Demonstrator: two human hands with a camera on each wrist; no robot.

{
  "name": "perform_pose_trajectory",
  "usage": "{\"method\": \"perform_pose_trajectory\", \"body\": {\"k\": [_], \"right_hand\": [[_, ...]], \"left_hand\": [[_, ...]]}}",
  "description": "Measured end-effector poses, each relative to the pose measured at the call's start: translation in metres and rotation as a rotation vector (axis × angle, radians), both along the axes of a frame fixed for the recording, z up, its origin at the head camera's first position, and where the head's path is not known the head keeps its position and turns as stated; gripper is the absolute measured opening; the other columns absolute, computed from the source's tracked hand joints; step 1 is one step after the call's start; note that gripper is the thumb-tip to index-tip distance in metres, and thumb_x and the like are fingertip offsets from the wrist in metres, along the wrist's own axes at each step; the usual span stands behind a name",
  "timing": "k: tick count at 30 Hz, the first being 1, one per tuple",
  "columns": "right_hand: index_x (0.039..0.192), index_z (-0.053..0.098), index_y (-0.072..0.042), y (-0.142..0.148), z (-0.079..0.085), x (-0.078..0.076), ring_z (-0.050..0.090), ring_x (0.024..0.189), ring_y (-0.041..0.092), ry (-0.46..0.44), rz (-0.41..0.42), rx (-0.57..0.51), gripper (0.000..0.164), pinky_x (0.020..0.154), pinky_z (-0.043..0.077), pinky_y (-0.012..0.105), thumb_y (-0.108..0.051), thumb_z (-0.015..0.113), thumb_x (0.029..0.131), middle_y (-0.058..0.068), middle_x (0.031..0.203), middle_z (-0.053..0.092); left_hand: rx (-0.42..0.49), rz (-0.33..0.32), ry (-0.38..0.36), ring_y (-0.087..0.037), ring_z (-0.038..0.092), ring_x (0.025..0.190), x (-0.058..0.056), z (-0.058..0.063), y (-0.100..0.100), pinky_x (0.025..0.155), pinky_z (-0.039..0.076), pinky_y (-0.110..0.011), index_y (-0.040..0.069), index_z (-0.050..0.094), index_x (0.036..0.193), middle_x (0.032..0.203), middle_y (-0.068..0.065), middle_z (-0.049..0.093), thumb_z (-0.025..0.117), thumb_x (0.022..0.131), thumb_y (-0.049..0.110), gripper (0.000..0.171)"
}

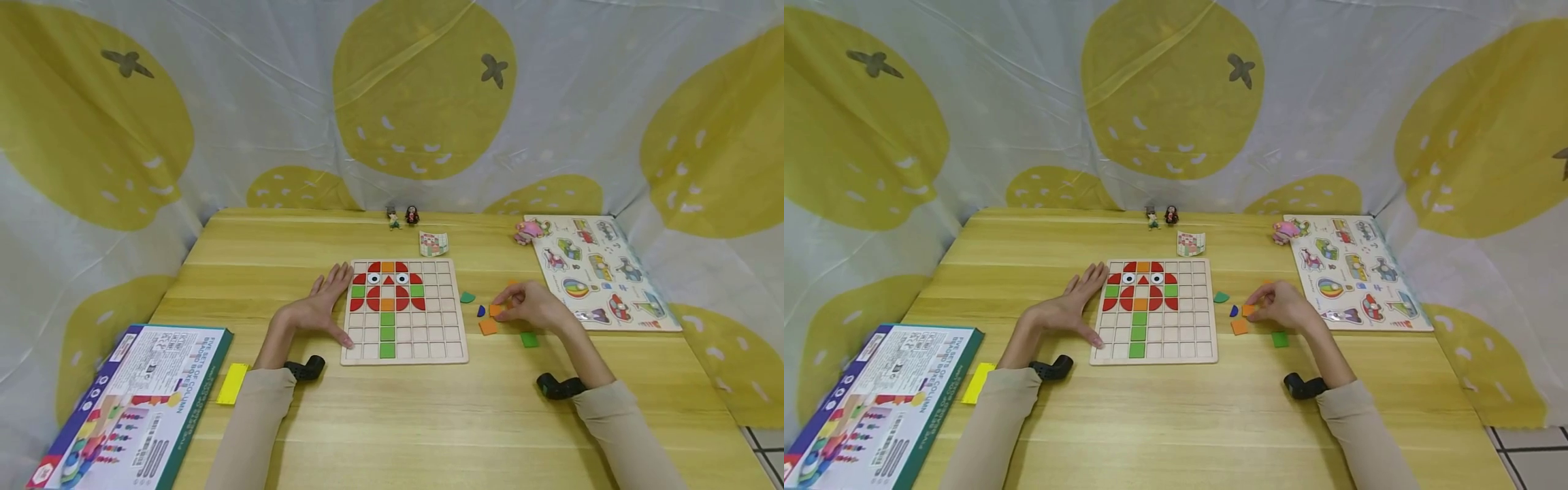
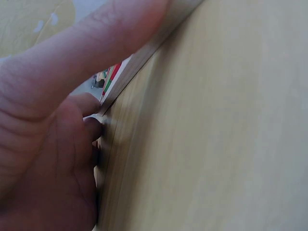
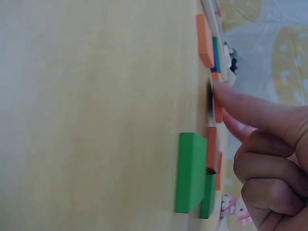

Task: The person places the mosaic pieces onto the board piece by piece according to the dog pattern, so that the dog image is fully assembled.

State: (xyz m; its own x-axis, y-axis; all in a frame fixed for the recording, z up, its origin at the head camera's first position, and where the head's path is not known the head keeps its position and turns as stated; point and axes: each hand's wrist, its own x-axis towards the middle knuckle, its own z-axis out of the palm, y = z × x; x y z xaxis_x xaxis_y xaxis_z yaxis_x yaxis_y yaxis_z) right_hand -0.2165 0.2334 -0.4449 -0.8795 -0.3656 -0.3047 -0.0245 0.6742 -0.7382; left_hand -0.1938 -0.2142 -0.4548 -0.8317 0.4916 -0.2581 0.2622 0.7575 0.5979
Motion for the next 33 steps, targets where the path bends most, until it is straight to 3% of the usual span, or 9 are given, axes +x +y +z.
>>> {"method": "perform_pose_trajectory", "body": {"k": [6,12,18,23,33], "right_hand": [[0.104,0.071,-0.008,-0.024,0.009,0.002,0.028,0.048,0.009,0.027,-0.003,-0.069,0.026,0.047,0.030,0.024,-0.020,0.076,0.082,-0.003,0.057,0.037],[0.096,0.074,-0.014,-0.092,0.013,0.012,0.027,0.050,0.012,0.011,0.017,-0.066,0.021,0.049,0.026,0.023,-0.021,0.081,0.077,-0.003,0.055,0.034],[0.087,0.076,-0.014,-0.148,0.005,0.017,0.033,0.051,0.013,0.059,0.058,-0.052,0.020,0.048,0.025,0.023,-0.023,0.085,0.072,-0.002,0.053,0.040],[0.084,0.076,-0.013,-0.160,0.001,0.019,0.038,0.055,0.013,0.082,0.065,-0.048,0.020,0.052,0.030,0.023,-0.021,0.087,0.069,0.001,0.055,0.046],[0.090,0.079,-0.014,-0.158,0.002,0.016,0.032,0.050,0.012,0.023,0.065,-0.139,0.019,0.048,0.026,0.021,-0.012,0.084,0.073,-0.001,0.054,0.045]], "left_hand": [[0.004,0.004,-0.003,-0.031,-0.020,0.149,0.000,0.000,-0.001,0.121,-0.010,-0.056,0.008,-0.007,0.155,0.162,-0.012,-0.017,0.091,0.053,0.051,0.147],[0.011,0.002,-0.007,-0.033,-0.020,0.149,0.001,-0.003,-0.001,0.120,-0.009,-0.057,0.007,-0.006,0.155,0.162,-0.013,-0.017,0.091,0.054,0.050,0.147],[0.015,0.013,-0.004,-0.030,-0.020,0.150,0.001,-0.003,-0.001,0.121,-0.010,-0.056,0.010,-0.006,0.155,0.162,-0.011,-0.017,0.091,0.052,0.051,0.148],[0.009,0.006,-0.004,-0.030,-0.020,0.150,-0.001,-0.003,0.000,0.121,-0.010,-0.055,0.010,-0.007,0.155,0.162,-0.011,-0.018,0.091,0.052,0.051,0.148],[0.008,0.006,0.000,-0.031,-0.020,0.149,0.000,-0.002,0.000,0.121,-0.010,-0.056,0.009,-0.007,0.155,0.162,-0.011,-0.018,0.091,0.052,0.050,0.148]]}}
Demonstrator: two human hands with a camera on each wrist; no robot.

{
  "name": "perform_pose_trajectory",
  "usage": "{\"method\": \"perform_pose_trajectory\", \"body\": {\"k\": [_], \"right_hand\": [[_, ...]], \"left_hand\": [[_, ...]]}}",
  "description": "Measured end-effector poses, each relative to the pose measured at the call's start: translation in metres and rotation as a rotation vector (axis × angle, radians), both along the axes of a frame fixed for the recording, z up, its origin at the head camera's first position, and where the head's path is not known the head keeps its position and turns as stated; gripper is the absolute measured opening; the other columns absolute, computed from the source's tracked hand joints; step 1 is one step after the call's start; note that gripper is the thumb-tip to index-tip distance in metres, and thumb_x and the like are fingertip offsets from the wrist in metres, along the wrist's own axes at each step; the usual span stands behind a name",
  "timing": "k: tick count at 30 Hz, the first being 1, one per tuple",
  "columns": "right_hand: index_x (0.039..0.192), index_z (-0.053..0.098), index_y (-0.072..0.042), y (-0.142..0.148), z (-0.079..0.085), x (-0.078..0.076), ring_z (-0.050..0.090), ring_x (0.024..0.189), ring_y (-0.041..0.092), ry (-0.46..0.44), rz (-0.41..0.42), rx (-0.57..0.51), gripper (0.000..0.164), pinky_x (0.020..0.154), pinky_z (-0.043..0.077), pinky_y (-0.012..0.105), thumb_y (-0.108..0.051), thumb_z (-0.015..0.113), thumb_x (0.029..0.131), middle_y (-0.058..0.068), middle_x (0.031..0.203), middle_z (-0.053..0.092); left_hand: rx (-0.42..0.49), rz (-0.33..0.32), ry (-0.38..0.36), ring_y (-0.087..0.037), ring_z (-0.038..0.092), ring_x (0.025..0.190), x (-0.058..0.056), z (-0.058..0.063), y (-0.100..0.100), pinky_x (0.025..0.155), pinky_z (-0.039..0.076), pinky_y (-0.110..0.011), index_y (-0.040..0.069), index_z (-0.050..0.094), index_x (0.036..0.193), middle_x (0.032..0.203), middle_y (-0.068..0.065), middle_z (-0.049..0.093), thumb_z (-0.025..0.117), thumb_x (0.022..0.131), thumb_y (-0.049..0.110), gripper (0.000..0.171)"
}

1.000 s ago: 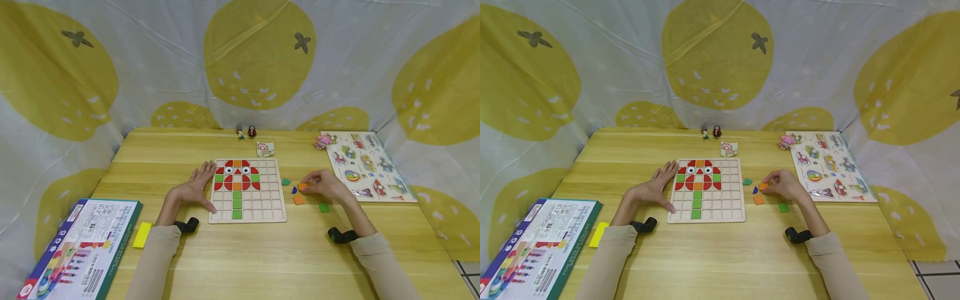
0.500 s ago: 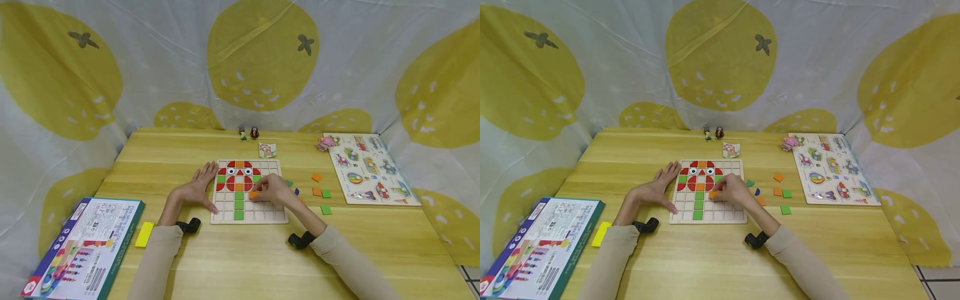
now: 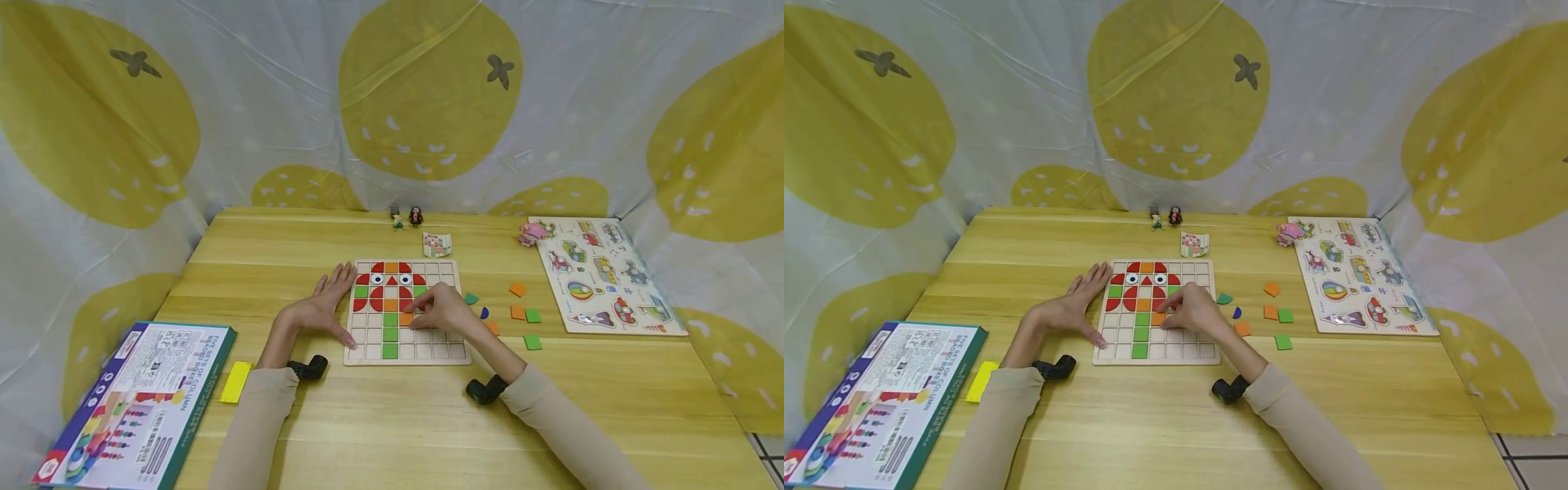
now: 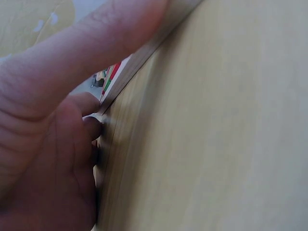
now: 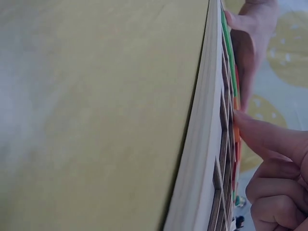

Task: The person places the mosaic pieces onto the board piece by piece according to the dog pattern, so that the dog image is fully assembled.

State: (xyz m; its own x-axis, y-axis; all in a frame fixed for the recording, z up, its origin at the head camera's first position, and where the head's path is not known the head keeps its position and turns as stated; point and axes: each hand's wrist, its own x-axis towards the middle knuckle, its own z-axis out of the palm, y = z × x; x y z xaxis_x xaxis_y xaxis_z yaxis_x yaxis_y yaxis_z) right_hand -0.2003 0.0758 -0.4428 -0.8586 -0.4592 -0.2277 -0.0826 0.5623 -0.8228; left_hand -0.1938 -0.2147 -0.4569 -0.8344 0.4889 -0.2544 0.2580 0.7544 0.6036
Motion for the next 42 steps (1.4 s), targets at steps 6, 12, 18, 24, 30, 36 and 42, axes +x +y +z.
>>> {"method": "perform_pose_trajectory", "body": {"k": [6,12,18,24,30,36,42], "right_hand": [[0.087,0.080,-0.016,-0.003,-0.002,-0.002,0.025,0.047,0.011,-0.018,0.002,0.000,0.015,0.047,0.023,0.021,-0.013,0.084,0.073,-0.003,0.048,0.038],[0.095,0.079,-0.016,0.011,0.001,-0.006,0.029,0.051,0.011,-0.008,0.058,-0.025,0.019,0.049,0.025,0.021,-0.017,0.082,0.077,-0.003,0.054,0.041],[0.111,0.074,-0.015,0.071,0.014,-0.012,0.030,0.050,0.010,0.059,-0.068,0.018,0.030,0.044,0.026,0.022,-0.026,0.076,0.083,-0.002,0.059,0.042],[0.120,0.068,-0.009,0.141,0.013,-0.022,0.028,0.045,0.009,0.060,-0.298,0.065,0.039,0.043,0.027,0.026,-0.025,0.075,0.084,-0.004,0.057,0.040],[0.117,0.068,-0.006,0.171,0.003,-0.032,0.036,0.051,0.011,0.009,-0.391,0.172,0.041,0.047,0.034,0.026,-0.023,0.077,0.081,-0.005,0.060,0.045],[0.110,0.071,-0.004,0.170,-0.005,-0.041,0.036,0.059,0.013,-0.012,-0.327,0.155,0.036,0.052,0.034,0.025,-0.022,0.079,0.079,-0.003,0.067,0.046],[0.108,0.071,-0.004,0.167,-0.006,-0.042,0.040,0.062,0.017,-0.034,-0.322,0.165,0.038,0.052,0.036,0.026,-0.023,0.082,0.077,0.005,0.076,0.056]], "left_hand": [[-0.002,0.002,-0.006,-0.029,-0.021,0.149,0.000,0.000,0.000,0.121,-0.011,-0.054,0.010,-0.008,0.155,0.162,-0.010,-0.019,0.091,0.052,0.050,0.148],[0.000,0.004,-0.005,-0.029,-0.021,0.149,0.000,0.000,0.000,0.121,-0.011,-0.054,0.010,-0.008,0.155,0.162,-0.010,-0.019,0.091,0.052,0.049,0.148],[0.008,0.001,-0.007,-0.032,-0.021,0.149,0.000,0.000,0.000,0.120,-0.010,-0.056,0.008,-0.007,0.155,0.162,-0.013,-0.018,0.091,0.053,0.049,0.147],[0.002,0.008,-0.013,-0.030,-0.020,0.150,0.001,0.003,0.001,0.121,-0.010,-0.054,0.009,-0.006,0.155,0.162,-0.011,-0.018,0.091,0.053,0.050,0.147],[0.002,0.003,-0.007,-0.030,-0.020,0.150,0.001,0.003,0.001,0.121,-0.010,-0.054,0.009,-0.007,0.155,0.162,-0.012,-0.017,0.091,0.054,0.049,0.147],[0.007,-0.004,-0.003,-0.032,-0.020,0.149,0.000,0.002,0.000,0.120,-0.010,-0.057,0.007,-0.007,0.155,0.162,-0.013,-0.017,0.091,0.054,0.049,0.147],[-0.005,-0.007,0.001,-0.031,-0.020,0.149,0.001,0.003,0.000,0.121,-0.010,-0.055,0.008,-0.007,0.155,0.162,-0.012,-0.018,0.091,0.054,0.049,0.147]]}}
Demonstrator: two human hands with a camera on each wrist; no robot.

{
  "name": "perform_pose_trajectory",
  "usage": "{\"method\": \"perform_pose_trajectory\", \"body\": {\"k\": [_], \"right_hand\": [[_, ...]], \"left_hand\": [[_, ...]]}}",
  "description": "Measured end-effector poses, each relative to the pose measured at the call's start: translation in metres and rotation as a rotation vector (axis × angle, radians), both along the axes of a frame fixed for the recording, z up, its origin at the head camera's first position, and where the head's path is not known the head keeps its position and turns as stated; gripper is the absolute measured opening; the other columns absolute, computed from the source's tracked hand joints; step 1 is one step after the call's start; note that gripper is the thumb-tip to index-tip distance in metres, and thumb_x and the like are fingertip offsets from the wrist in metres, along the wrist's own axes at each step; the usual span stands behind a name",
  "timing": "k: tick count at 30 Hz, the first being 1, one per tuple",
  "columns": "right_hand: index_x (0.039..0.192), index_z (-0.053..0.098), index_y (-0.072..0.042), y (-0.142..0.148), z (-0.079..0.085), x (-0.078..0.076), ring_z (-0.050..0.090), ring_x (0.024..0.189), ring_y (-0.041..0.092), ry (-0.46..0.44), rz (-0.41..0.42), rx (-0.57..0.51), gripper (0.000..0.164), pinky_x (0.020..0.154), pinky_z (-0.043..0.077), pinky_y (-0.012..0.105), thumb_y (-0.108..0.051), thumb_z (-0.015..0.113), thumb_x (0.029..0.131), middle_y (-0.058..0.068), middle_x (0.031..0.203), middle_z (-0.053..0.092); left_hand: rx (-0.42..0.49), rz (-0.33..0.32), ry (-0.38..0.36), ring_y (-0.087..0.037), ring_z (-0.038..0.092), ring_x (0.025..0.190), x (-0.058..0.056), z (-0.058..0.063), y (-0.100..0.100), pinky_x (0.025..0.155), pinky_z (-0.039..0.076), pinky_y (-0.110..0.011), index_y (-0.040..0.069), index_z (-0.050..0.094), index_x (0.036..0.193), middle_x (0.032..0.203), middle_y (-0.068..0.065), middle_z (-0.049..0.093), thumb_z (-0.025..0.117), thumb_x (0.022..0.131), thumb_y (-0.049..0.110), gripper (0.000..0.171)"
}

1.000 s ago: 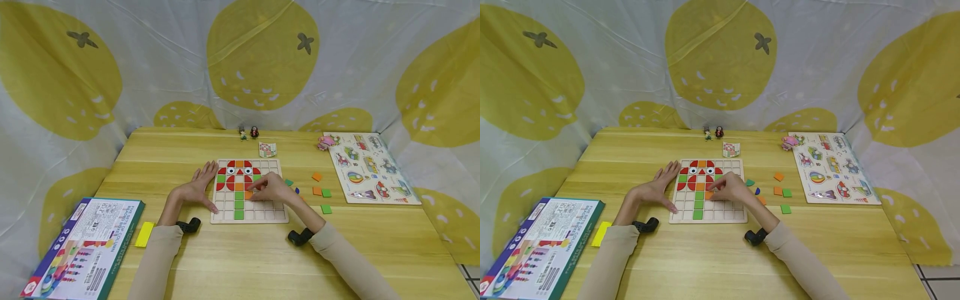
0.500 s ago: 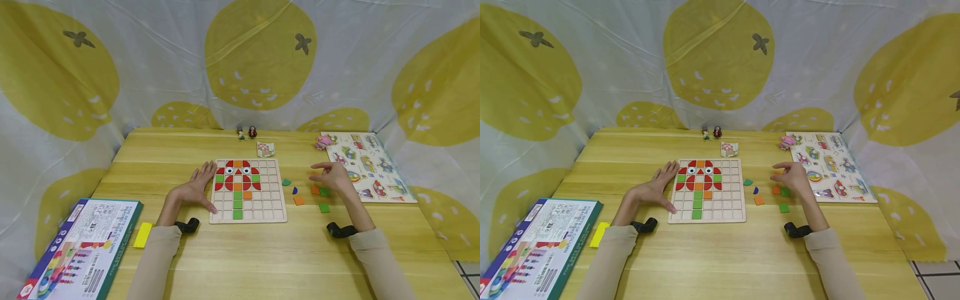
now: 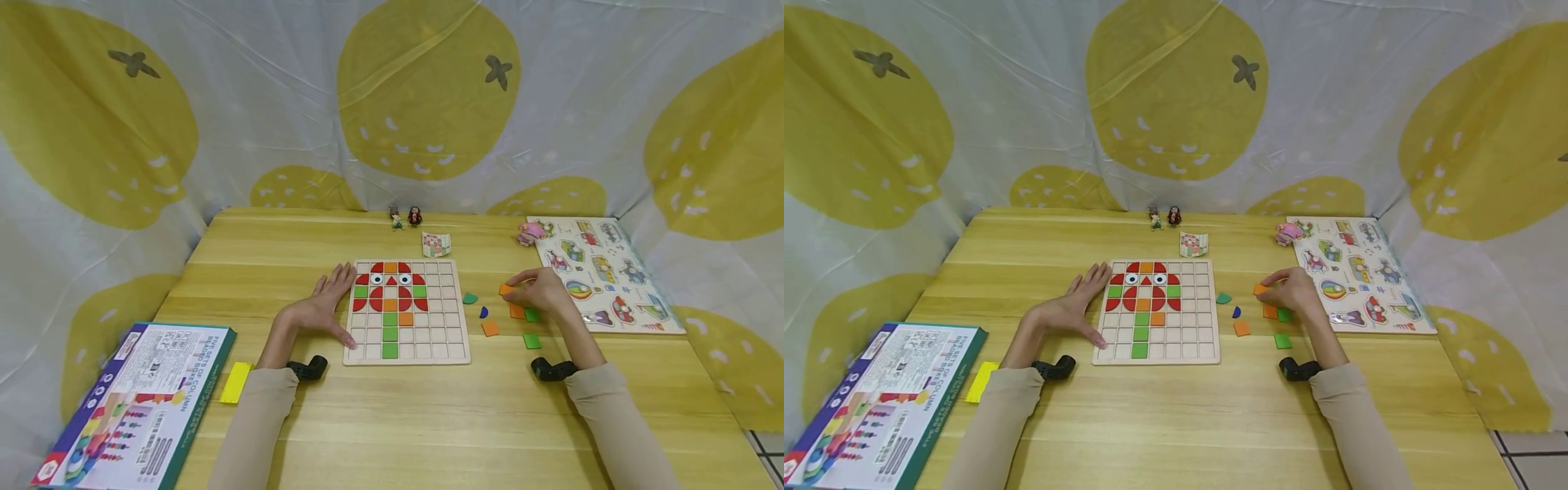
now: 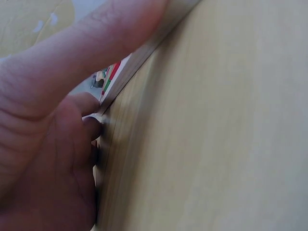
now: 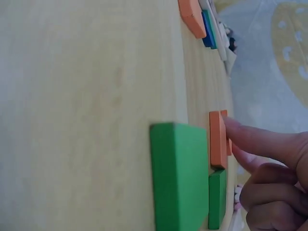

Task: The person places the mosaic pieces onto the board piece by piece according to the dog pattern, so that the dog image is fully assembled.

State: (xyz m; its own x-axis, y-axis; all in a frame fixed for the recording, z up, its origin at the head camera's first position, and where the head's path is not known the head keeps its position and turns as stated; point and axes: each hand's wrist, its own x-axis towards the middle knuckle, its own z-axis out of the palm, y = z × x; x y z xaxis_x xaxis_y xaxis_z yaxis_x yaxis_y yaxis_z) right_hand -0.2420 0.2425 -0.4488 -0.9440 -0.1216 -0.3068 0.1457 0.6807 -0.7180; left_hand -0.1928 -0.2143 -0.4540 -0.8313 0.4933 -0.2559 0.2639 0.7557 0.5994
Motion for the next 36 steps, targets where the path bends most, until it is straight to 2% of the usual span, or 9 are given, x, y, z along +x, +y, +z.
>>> {"method": "perform_pose_trajectory", "body": {"k": [2,6,8,9,17,22,27,33,36], "right_hand": [[0.106,0.071,-0.002,0.000,0.001,0.001,0.049,0.074,0.024,0.016,0.011,0.025,0.037,0.058,0.043,0.027,-0.024,0.081,0.078,0.015,0.094,0.061],[0.105,0.070,0.001,-0.009,0.004,0.002,0.048,0.062,0.019,0.030,0.061,-0.052,0.027,0.052,0.038,0.026,-0.016,0.074,0.084,0.007,0.065,0.048],[0.106,0.070,0.000,-0.019,0.008,0.005,0.042,0.049,0.011,0.040,0.094,-0.114,0.025,0.046,0.034,0.024,-0.014,0.072,0.086,-0.001,0.053,0.037],[0.105,0.071,-0.002,-0.026,0.010,0.007,0.028,0.046,0.008,0.036,0.103,-0.149,0.023,0.044,0.025,0.024,-0.014,0.072,0.085,-0.005,0.051,0.025],[0.095,0.075,-0.014,-0.096,0.016,0.034,0.024,0.048,0.013,0.030,0.239,-0.170,0.022,0.047,0.024,0.025,-0.023,0.082,0.076,-0.003,0.052,0.029],[0.089,0.076,-0.011,-0.129,0.010,0.043,0.029,0.051,0.013,0.039,0.253,-0.120,0.022,0.047,0.023,0.022,-0.020,0.086,0.071,-0.002,0.054,0.032],[0.089,0.076,-0.010,-0.141,0.008,0.045,0.035,0.052,0.013,0.077,0.262,-0.086,0.025,0.048,0.026,0.021,-0.019,0.087,0.069,-0.002,0.056,0.041],[0.093,0.079,-0.014,-0.138,0.006,0.043,0.031,0.048,0.012,0.080,0.287,-0.115,0.023,0.045,0.022,0.020,-0.015,0.086,0.071,-0.002,0.051,0.040],[0.091,0.080,-0.015,-0.140,0.006,0.042,0.030,0.050,0.011,0.078,0.300,-0.119,0.020,0.046,0.022,0.020,-0.015,0.085,0.071,-0.001,0.053,0.048]], "left_hand": [[0.001,-0.002,0.003,-0.032,-0.020,0.150,0.000,0.000,0.000,0.121,-0.010,-0.055,0.008,-0.007,0.155,0.162,-0.013,-0.018,0.091,0.054,0.049,0.146],[0.007,0.005,0.002,-0.033,-0.020,0.149,0.001,-0.001,-0.001,0.121,-0.009,-0.057,0.007,-0.006,0.155,0.162,-0.014,-0.017,0.091,0.054,0.048,0.146],[0.008,0.007,0.006,-0.034,-0.019,0.149,0.000,-0.002,-0.002,0.120,-0.009,-0.057,0.007,-0.006,0.155,0.162,-0.014,-0.017,0.091,0.054,0.049,0.146],[0.008,0.007,0.006,-0.033,-0.019,0.149,0.000,-0.003,-0.002,0.120,-0.009,-0.057,0.007,-0.006,0.155,0.162,-0.014,-0.017,0.091,0.054,0.048,0.146],[-0.002,0.001,0.001,-0.030,-0.020,0.150,0.000,-0.001,-0.001,0.121,-0.010,-0.055,0.009,-0.006,0.155,0.162,-0.011,-0.018,0.091,0.054,0.050,0.146],[0.002,-0.001,0.004,-0.031,-0.020,0.150,-0.001,-0.002,-0.001,0.121,-0.009,-0.056,0.009,-0.006,0.155,0.162,-0.012,-0.017,0.090,0.054,0.051,0.146],[0.007,-0.001,0.005,-0.033,-0.019,0.149,-0.002,-0.005,-0.001,0.120,-0.009,-0.058,0.009,-0.007,0.155,0.162,-0.014,-0.017,0.090,0.054,0.051,0.147],[0.003,0.006,-0.005,-0.029,-0.021,0.150,-0.001,-0.003,0.000,0.121,-0.010,-0.054,0.010,-0.007,0.155,0.162,-0.011,-0.018,0.090,0.052,0.053,0.148],[0.003,0.009,-0.003,-0.029,-0.021,0.150,-0.001,-0.003,-0.001,0.121,-0.010,-0.054,0.011,-0.007,0.155,0.162,-0.011,-0.018,0.090,0.052,0.053,0.148]]}}
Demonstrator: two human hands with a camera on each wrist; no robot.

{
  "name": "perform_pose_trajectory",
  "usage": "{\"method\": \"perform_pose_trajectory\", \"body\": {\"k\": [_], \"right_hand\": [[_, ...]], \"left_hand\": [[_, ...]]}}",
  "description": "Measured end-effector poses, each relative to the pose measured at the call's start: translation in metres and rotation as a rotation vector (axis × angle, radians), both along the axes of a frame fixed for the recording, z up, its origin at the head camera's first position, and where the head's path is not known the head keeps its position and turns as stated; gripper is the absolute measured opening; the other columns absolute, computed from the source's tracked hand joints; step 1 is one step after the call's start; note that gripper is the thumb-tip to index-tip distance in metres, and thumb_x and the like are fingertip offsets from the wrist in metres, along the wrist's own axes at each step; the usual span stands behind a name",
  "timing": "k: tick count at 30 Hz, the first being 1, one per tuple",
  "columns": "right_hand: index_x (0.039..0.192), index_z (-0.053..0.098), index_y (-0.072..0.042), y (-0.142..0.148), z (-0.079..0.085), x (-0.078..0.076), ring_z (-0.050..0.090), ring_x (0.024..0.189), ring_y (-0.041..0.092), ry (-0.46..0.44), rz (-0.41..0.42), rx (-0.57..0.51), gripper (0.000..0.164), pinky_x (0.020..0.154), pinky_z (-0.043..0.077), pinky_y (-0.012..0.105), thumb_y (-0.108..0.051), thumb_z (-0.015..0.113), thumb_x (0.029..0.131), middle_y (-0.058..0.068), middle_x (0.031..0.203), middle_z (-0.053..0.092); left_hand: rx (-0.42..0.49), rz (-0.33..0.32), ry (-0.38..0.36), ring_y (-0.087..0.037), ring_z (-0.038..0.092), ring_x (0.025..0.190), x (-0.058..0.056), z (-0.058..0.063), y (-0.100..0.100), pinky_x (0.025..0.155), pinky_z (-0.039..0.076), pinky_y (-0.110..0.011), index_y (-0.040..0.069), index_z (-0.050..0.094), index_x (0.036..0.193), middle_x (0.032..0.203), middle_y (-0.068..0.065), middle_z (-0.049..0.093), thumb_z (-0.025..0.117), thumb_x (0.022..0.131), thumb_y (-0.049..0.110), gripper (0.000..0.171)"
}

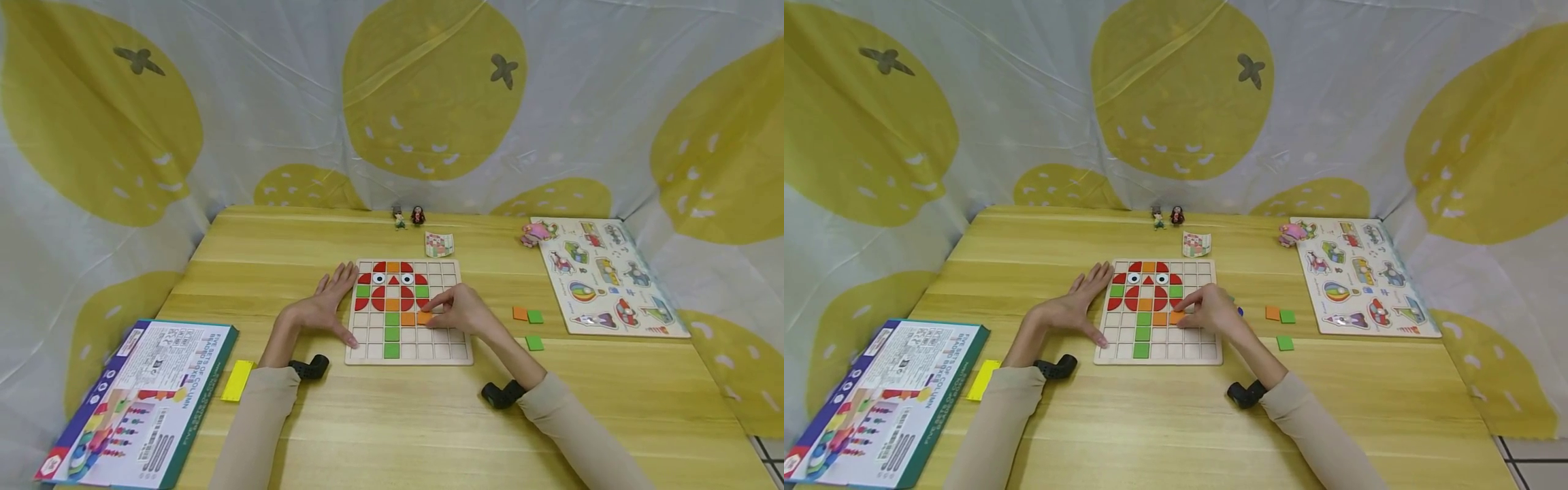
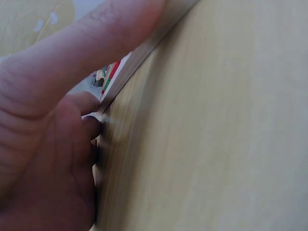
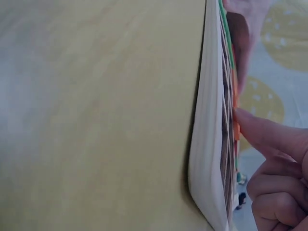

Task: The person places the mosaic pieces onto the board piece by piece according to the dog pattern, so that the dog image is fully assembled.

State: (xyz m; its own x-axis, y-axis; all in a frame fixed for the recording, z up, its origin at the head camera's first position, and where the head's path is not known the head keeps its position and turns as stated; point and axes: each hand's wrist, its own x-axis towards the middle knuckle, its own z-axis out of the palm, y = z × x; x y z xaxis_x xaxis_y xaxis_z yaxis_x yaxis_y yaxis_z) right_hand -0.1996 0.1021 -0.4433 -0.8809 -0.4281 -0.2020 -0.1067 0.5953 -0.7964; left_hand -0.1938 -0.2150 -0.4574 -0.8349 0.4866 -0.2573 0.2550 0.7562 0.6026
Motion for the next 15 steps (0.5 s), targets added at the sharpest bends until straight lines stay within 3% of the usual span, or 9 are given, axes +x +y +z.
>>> {"method": "perform_pose_trajectory", "body": {"k": [4,7,11,15], "right_hand": [[0.089,0.080,-0.016,-0.005,-0.002,-0.001,0.030,0.051,0.011,-0.002,0.021,-0.004,0.018,0.046,0.023,0.020,-0.017,0.085,0.072,0.002,0.062,0.058],[0.093,0.080,-0.017,-0.006,-0.003,-0.002,0.028,0.051,0.011,-0.020,0.055,-0.012,0.021,0.047,0.022,0.020,-0.017,0.084,0.073,0.002,0.062,0.057],[0.104,0.077,-0.017,0.005,0.002,-0.006,0.029,0.052,0.011,-0.046,0.086,-0.038,0.026,0.048,0.024,0.020,-0.018,0.080,0.078,-0.002,0.056,0.046],[0.110,0.074,-0.015,0.035,0.008,-0.010,0.028,0.050,0.011,-0.037,0.019,-0.052,0.027,0.047,0.026,0.022,-0.021,0.075,0.084,-0.003,0.055,0.035]], "left_hand": [[0.002,-0.005,0.004,-0.028,-0.021,0.150,0.000,-0.001,0.000,0.121,-0.010,-0.054,0.011,-0.007,0.155,0.162,-0.011,-0.018,0.090,0.053,0.053,0.148],[0.004,-0.004,0.001,-0.028,-0.021,0.150,0.000,-0.001,0.000,0.121,-0.010,-0.054,0.011,-0.007,0.155,0.162,-0.010,-0.019,0.090,0.052,0.053,0.148],[0.002,0.000,0.000,-0.028,-0.021,0.150,0.000,0.000,-0.001,0.121,-0.010,-0.054,0.011,-0.007,0.155,0.162,-0.010,-0.019,0.090,0.052,0.053,0.148],[-0.003,0.002,0.001,-0.029,-0.021,0.150,0.000,0.001,-0.001,0.121,-0.010,-0.054,0.011,-0.006,0.156,0.162,-0.011,-0.018,0.090,0.052,0.053,0.147]]}}
